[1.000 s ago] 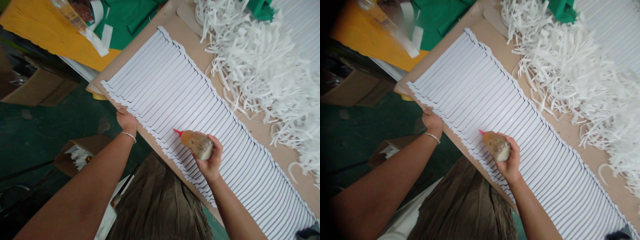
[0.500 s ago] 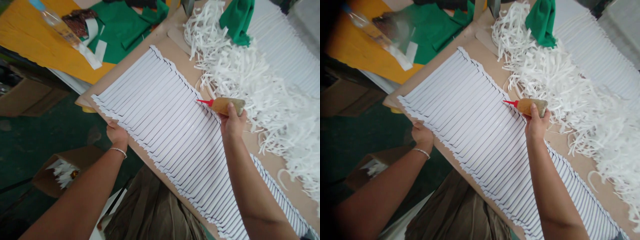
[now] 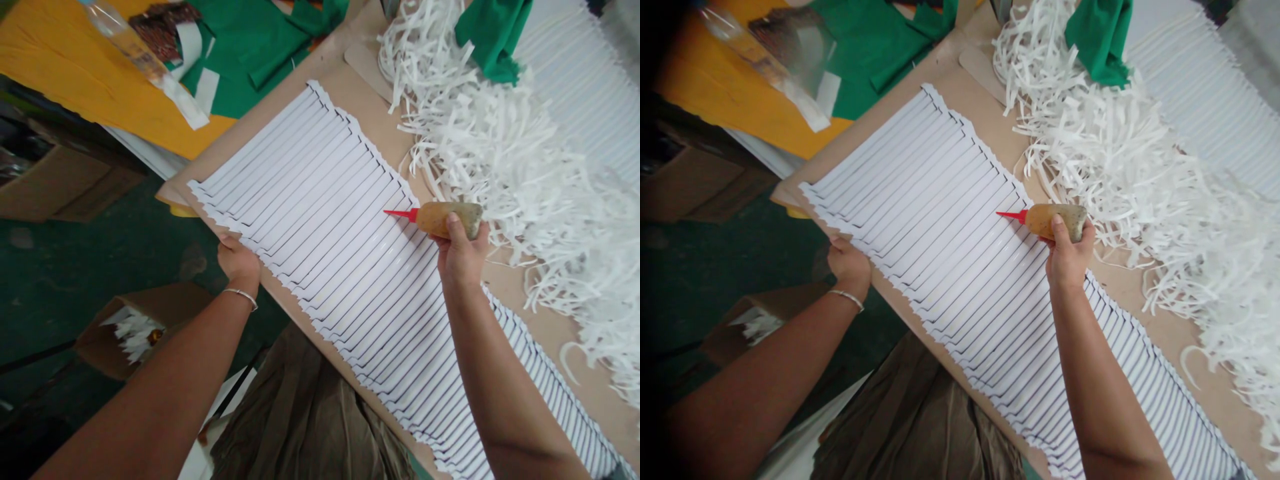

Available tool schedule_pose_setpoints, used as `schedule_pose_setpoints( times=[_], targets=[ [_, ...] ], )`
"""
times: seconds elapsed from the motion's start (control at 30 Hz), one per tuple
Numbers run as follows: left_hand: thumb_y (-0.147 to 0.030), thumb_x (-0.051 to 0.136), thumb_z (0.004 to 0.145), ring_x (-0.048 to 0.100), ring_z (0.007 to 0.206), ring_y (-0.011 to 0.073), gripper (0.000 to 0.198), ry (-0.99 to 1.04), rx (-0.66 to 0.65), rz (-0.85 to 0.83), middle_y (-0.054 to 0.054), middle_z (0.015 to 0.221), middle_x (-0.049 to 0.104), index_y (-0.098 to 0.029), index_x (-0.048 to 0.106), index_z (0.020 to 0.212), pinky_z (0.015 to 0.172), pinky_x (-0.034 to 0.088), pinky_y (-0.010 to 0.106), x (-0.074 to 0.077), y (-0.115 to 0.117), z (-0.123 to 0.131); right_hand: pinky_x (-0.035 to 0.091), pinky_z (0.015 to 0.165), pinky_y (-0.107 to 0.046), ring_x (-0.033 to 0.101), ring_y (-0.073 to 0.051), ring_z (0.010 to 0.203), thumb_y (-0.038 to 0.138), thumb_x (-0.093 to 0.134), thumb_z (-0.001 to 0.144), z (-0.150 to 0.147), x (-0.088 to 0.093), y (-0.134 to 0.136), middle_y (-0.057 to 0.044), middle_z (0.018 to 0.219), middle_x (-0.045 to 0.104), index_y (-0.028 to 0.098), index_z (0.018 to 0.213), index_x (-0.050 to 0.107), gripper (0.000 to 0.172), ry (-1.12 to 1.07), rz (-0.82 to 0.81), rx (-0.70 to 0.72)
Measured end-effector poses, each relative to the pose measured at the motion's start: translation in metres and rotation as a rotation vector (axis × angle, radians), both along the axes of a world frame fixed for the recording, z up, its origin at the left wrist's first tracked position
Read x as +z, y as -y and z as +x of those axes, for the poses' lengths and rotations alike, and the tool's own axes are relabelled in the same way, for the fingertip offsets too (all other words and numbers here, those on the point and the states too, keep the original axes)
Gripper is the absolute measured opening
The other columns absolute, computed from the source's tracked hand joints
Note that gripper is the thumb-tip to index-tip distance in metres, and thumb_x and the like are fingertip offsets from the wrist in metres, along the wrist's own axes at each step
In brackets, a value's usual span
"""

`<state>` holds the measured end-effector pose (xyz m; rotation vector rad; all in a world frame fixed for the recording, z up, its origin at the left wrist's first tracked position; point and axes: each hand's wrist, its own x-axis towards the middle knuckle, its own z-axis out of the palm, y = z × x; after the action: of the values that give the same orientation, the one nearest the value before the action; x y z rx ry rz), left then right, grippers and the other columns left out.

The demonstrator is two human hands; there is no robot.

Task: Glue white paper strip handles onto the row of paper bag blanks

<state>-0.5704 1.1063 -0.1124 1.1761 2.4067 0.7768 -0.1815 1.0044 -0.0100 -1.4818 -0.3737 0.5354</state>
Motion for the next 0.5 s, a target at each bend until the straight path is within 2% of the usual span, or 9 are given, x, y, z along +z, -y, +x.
schedule_pose_setpoints(
  times=[0.17, 0.33, 0.5],
  targets=[
    [-0.031, 0.020, 0.105, 0.069, 0.110, 0.0308, 0.055, -0.013, 0.013, -0.020, 0.025, 0.109, 0.071, -0.005, 0.068, 0.106, 0.103, 0.053, 0.046, 0.006, 0.001, 0.004, 0.060, 0.062, -0.029, 0.064, -0.015, 0.086, 0.045, 0.085, 0.068, -0.031, 0.006, 0.021, -0.001, 0.105, 0.061, 0.025, 0.112, 0.053, 0.058, -0.009, -0.034, 0.047],
    [-0.032, 0.018, 0.106, 0.069, 0.111, 0.0305, 0.057, 0.005, 0.004, -0.025, 0.025, 0.111, 0.071, -0.003, 0.068, 0.108, 0.102, 0.052, 0.043, 0.007, 0.002, 0.005, 0.059, 0.078, -0.035, 0.062, -0.017, 0.094, 0.045, 0.084, 0.071, -0.061, 0.000, 0.048, -0.002, 0.107, 0.061, 0.024, 0.116, 0.054, 0.058, 0.000, -0.101, 0.064],
    [-0.032, 0.017, 0.108, 0.067, 0.117, 0.0316, 0.061, 0.042, 0.002, -0.051, 0.030, 0.116, 0.069, 0.003, 0.067, 0.110, 0.105, 0.047, 0.042, 0.011, 0.002, 0.006, 0.053, 0.091, -0.039, 0.060, -0.018, 0.099, 0.046, 0.081, 0.074, -0.089, -0.009, 0.075, -0.001, 0.107, 0.060, 0.025, 0.123, 0.054, 0.060, 0.099, -0.192, 0.134]
  ],
)
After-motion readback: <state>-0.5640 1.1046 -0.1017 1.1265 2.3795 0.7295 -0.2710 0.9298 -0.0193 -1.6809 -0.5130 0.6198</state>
